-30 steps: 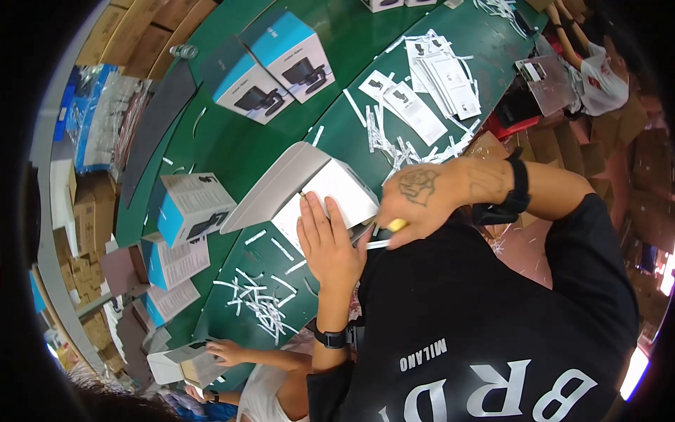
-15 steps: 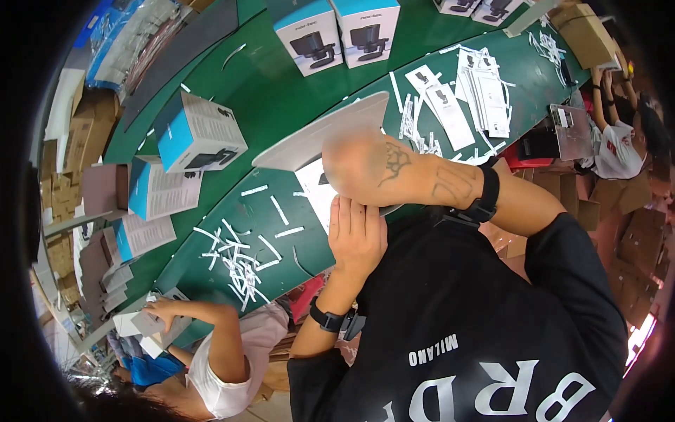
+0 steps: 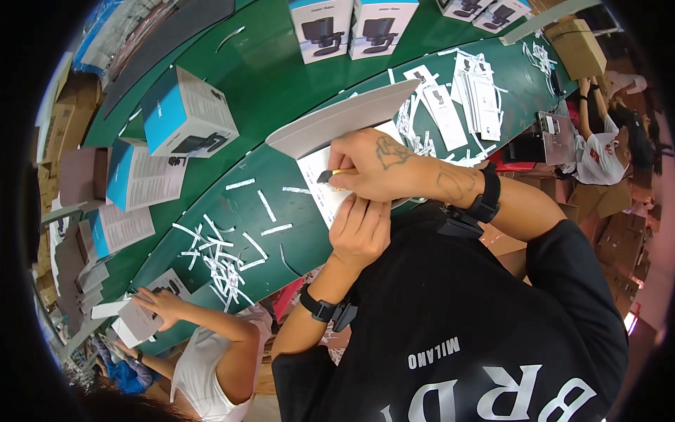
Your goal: The person opens a box, removes a manual, and uses a utility knife to cut the plastic wrap from a smaller blue box before placing the manual back inside and closing the box.
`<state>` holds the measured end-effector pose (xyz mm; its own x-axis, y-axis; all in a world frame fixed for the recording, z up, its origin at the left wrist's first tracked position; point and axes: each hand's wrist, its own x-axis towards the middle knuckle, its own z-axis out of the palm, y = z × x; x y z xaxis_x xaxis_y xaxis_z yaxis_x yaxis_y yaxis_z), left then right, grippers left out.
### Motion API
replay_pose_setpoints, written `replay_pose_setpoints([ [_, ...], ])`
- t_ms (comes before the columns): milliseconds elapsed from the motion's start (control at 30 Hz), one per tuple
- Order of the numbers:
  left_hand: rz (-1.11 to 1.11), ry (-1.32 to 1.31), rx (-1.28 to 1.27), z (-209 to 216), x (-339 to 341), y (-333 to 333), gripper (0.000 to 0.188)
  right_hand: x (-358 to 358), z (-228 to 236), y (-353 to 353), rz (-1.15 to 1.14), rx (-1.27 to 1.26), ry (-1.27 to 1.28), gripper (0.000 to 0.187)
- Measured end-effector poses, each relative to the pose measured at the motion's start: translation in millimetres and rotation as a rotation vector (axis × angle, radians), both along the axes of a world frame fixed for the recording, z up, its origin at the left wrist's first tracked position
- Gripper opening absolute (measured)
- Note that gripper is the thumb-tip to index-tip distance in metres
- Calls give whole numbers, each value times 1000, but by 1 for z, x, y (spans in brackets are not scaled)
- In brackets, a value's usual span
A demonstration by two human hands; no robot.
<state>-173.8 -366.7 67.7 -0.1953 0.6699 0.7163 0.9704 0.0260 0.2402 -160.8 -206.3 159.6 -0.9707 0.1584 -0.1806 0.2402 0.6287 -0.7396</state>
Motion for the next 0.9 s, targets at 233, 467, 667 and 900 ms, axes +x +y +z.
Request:
replay_pose_setpoints([
  [233, -47, 1, 45, 1, -8, -1, 15, -1, -16, -23, -53, 118, 270, 23],
  [467, -50, -17, 47, 3, -5, -11, 11, -10, -6, -40, 72, 443, 363, 18],
  [667, -66, -30, 23, 8, -4, -14, 9, -10, -6, -38, 67, 428, 454, 24],
  [900, 26, -40, -78, 31, -3, -17, 19, 86, 69, 66, 158, -355, 112, 36],
])
